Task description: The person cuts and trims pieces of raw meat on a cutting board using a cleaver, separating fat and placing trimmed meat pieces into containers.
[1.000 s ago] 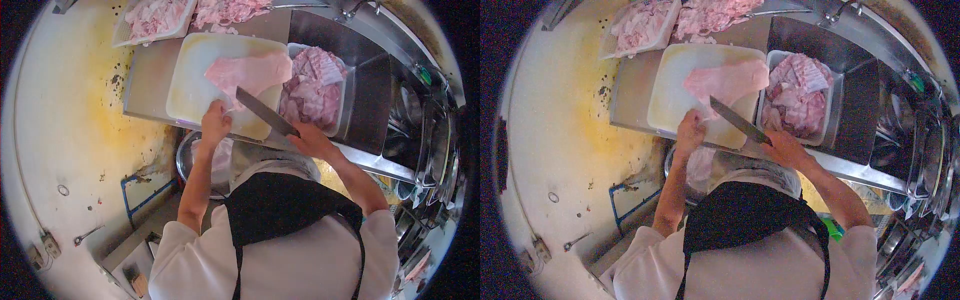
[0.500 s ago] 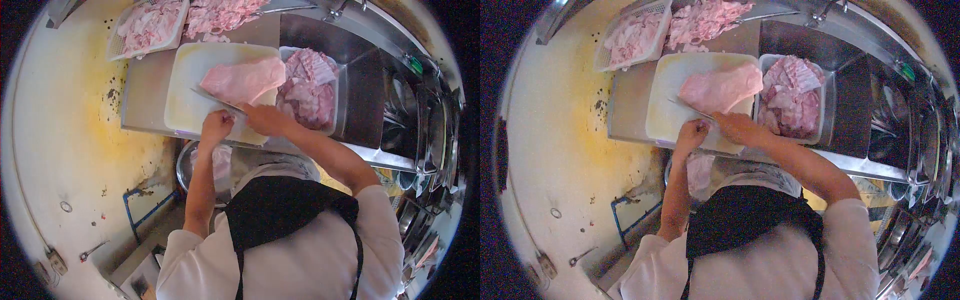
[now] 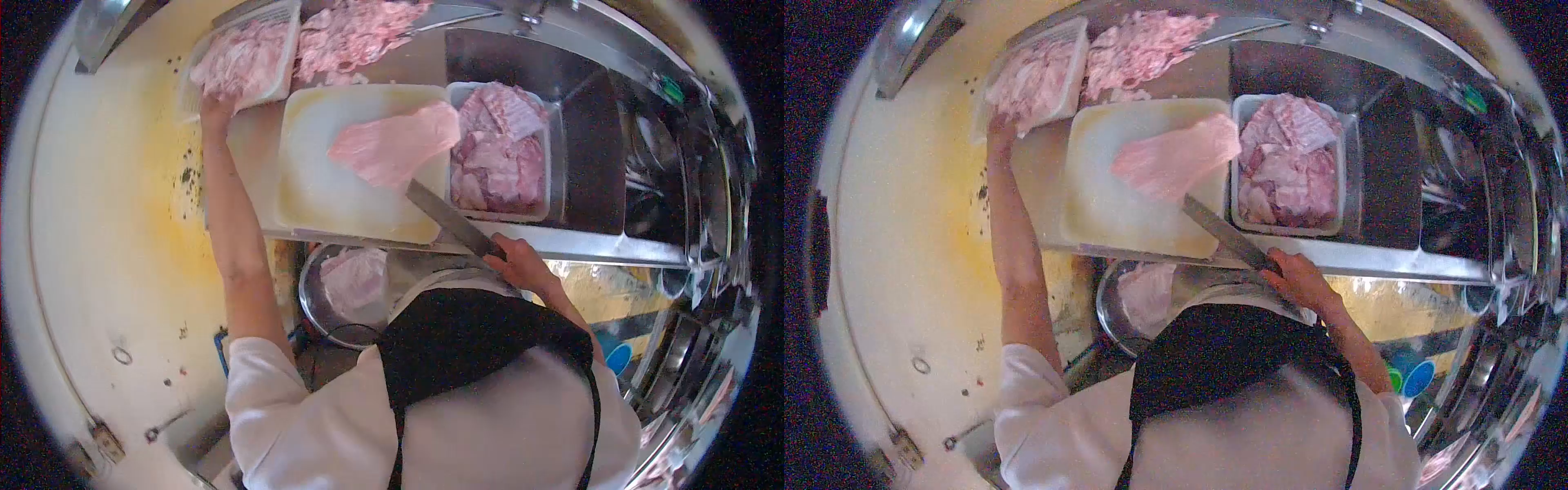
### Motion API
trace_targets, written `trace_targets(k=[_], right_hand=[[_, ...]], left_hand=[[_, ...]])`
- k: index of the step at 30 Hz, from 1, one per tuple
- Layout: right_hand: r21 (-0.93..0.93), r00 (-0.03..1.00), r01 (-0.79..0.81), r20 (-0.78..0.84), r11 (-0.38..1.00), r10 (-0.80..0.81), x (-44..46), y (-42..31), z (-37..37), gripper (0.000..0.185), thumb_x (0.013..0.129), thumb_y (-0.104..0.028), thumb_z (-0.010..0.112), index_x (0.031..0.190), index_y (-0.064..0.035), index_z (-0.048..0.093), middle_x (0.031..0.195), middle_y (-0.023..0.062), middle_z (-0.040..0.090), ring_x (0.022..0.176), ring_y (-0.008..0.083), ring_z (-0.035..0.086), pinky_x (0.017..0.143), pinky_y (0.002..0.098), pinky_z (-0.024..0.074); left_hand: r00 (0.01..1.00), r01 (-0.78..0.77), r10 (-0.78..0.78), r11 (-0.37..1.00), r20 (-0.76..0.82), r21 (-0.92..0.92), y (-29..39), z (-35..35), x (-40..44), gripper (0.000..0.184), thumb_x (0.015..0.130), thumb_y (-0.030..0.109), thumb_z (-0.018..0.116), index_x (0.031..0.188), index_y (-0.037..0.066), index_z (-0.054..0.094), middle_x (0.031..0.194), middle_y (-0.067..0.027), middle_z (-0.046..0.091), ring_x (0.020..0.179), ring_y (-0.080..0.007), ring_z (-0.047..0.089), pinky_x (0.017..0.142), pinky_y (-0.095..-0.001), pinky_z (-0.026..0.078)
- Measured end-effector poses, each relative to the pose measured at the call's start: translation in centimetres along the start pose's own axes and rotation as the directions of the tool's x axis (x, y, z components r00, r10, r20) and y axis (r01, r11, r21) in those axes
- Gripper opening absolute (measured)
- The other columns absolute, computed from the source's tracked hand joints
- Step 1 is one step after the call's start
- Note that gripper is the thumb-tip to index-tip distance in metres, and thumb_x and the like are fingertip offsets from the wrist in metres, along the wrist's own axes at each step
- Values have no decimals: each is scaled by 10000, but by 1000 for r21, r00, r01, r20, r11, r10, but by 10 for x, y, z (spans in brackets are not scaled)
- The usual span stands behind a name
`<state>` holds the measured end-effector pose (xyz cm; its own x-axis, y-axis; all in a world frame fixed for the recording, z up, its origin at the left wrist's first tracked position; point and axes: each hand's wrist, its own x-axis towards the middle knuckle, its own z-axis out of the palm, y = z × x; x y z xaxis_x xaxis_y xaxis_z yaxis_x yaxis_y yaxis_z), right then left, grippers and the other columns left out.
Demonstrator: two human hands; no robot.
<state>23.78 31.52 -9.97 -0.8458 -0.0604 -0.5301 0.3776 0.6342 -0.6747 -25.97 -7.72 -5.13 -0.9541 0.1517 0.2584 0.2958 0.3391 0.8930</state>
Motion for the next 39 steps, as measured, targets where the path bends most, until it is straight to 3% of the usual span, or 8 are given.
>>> trace_targets(k=[2, 5, 7, 17, 30, 32, 36, 39], right_hand=[[68, 994, 23, -105, 997, -15, -10, 17, 10, 315, 917, -263, 620, 1061, 3, 532, 895, 251, 653, 867, 460, 622, 768, 509, 483], [160, 947, 48, -320, 986, 6, -29, 30, 25, 303, 907, -241, 638, 1052, 7, 542, 881, 239, 660, 838, 458, 625, 755, 507, 488], [252, 932, -45, -337, 967, 131, -36, 33, 25, 338, 903, -236, 650, 1080, 33, 548, 884, 238, 663, 829, 448, 629, 735, 482, 494], [552, 800, -26, -488, 833, 349, -42, 62, 25, 304, 914, -174, 636, 1110, 43, 552, 834, 201, 661, 715, 308, 627, 672, 402, 497], [728, 872, 34, -356, 684, 336, 14, 64, 0, 262, 920, -216, 611, 1054, 4, 565, 672, 45, 556, 502, 117, 500, 450, 310, 412], [719, 873, 47, -367, 693, 322, 20, 63, -3, 258, 922, -220, 606, 1059, -4, 573, 657, 33, 546, 487, 115, 490, 444, 303, 401], [578, 832, 165, -517, 799, 202, 40, 92, 22, 259, 926, -235, 605, 1073, -23, 584, 627, 8, 520, 468, 98, 472, 435, 280, 385], [599, 876, 154, -451, 786, 172, 43, 80, 17, 338, 911, -248, 628, 1145, -8, 584, 719, 58, 579, 524, 128, 519, 496, 323, 436]], left_hand=[[968, -214, 250, 818, 5, 534, -72, 9, 37, 275, 908, 159, 601, 1143, 15, 603, 1092, -104, 649, 972, -189, 632, 821, -321, 517], [924, -40, 47, 999, 379, -28, -11, 138, -32, 285, 862, 140, 659, 1117, 14, 633, 985, -54, 691, 932, -197, 651, 812, -309, 504], [844, -399, 283, 899, 456, 182, -31, 230, -82, 337, 835, 141, 686, 1143, 21, 621, 1003, -82, 691, 932, -188, 642, 815, -340, 500], [416, -591, 170, 797, 893, 124, 28, 291, -122, 457, 746, 366, 736, 1095, 74, 687, 1000, -176, 692, 984, -384, 637, 878, -437, 495], [984, 25, -50, 989, 168, 148, 215, 135, -108, 451, 844, 228, 716, 1184, -51, 616, 927, -134, 694, 794, -159, 639, 705, -295, 508], [966, 173, -246, 835, 74, 523, 176, 125, -128, 389, 856, 231, 706, 1144, -18, 629, 861, -118, 682, 742, -156, 625, 673, -310, 503], [926, -127, -54, 888, 375, 442, -51, 101, -186, 292, 759, 192, 737, 985, 35, 640, 835, -141, 671, 758, -277, 654, 692, -385, 503], [944, -290, 138, 783, 300, 551, -10, 150, -214, 269, 711, 117, 716, 963, 47, 651, 890, -166, 658, 822, -329, 643, 712, -418, 509]])
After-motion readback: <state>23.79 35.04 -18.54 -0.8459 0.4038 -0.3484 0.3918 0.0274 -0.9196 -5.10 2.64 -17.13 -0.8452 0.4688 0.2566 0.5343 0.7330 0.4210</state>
